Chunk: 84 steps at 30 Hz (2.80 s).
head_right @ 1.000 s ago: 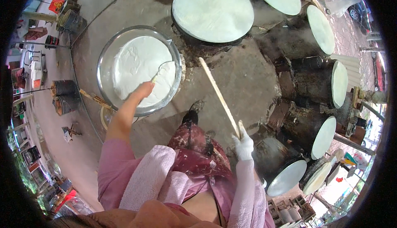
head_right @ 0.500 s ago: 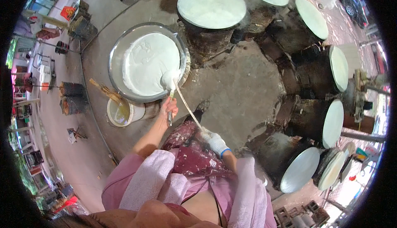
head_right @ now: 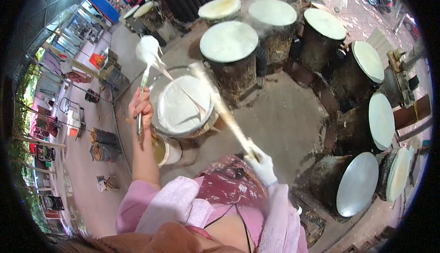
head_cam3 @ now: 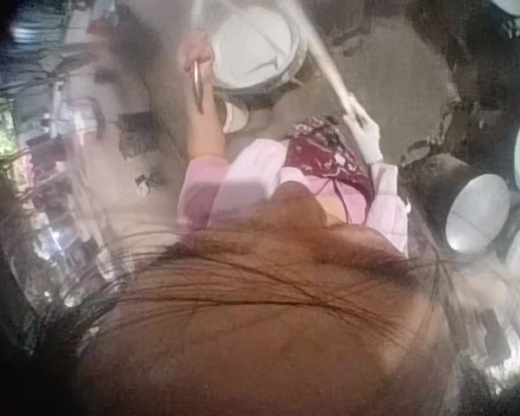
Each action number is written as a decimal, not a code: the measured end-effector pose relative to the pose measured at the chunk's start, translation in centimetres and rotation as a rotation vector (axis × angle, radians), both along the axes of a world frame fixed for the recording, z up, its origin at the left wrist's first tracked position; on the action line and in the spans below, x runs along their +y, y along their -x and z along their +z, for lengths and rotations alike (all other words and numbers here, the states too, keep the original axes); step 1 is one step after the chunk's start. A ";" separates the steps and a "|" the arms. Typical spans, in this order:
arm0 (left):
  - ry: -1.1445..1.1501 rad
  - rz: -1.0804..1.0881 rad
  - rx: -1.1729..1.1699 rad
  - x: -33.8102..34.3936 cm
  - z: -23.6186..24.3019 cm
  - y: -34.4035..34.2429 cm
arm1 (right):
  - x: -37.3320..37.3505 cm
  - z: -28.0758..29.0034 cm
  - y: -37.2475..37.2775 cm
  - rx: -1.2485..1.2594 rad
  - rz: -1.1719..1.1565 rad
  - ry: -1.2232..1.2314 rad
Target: The person spreads thin layers of batter onto multiple hot circular plates to cook popia skins, then lifts the cooked skins off the plates and places them in a stack.
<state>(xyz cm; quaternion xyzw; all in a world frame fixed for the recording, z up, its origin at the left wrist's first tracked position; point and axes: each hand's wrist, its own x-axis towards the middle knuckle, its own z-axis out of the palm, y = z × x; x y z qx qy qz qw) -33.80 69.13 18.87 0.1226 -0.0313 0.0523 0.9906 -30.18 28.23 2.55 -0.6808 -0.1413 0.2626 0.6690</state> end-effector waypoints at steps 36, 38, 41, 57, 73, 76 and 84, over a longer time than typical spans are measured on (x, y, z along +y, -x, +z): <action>-1.270 -1.646 -0.426 -73.4 -9.6 -14.7 | -26.3 -7.9 19.0 0.412 -2.174 0.043; -1.231 -1.626 -0.510 -78.5 -12.8 -12.9 | -29.6 -7.9 17.4 0.232 -2.213 0.091; -1.249 -1.560 -0.430 -83.7 -16.7 -9.4 | -34.3 -7.7 15.0 0.228 -2.140 0.608; -1.556 -0.622 -1.220 -85.3 -19.8 -20.3 | -38.8 -11.5 4.4 0.569 -2.212 -0.014; -1.513 -0.997 -1.354 -82.0 -15.9 -32.9 | -38.7 -13.9 8.3 0.503 -2.277 0.307; -1.612 -1.287 -0.970 -80.6 -15.1 -33.7 | -40.3 -6.8 2.6 0.546 -2.081 -0.298; -1.421 -1.056 -0.738 -77.5 -11.4 -34.2 | -43.6 -8.7 10.7 0.496 -2.056 0.133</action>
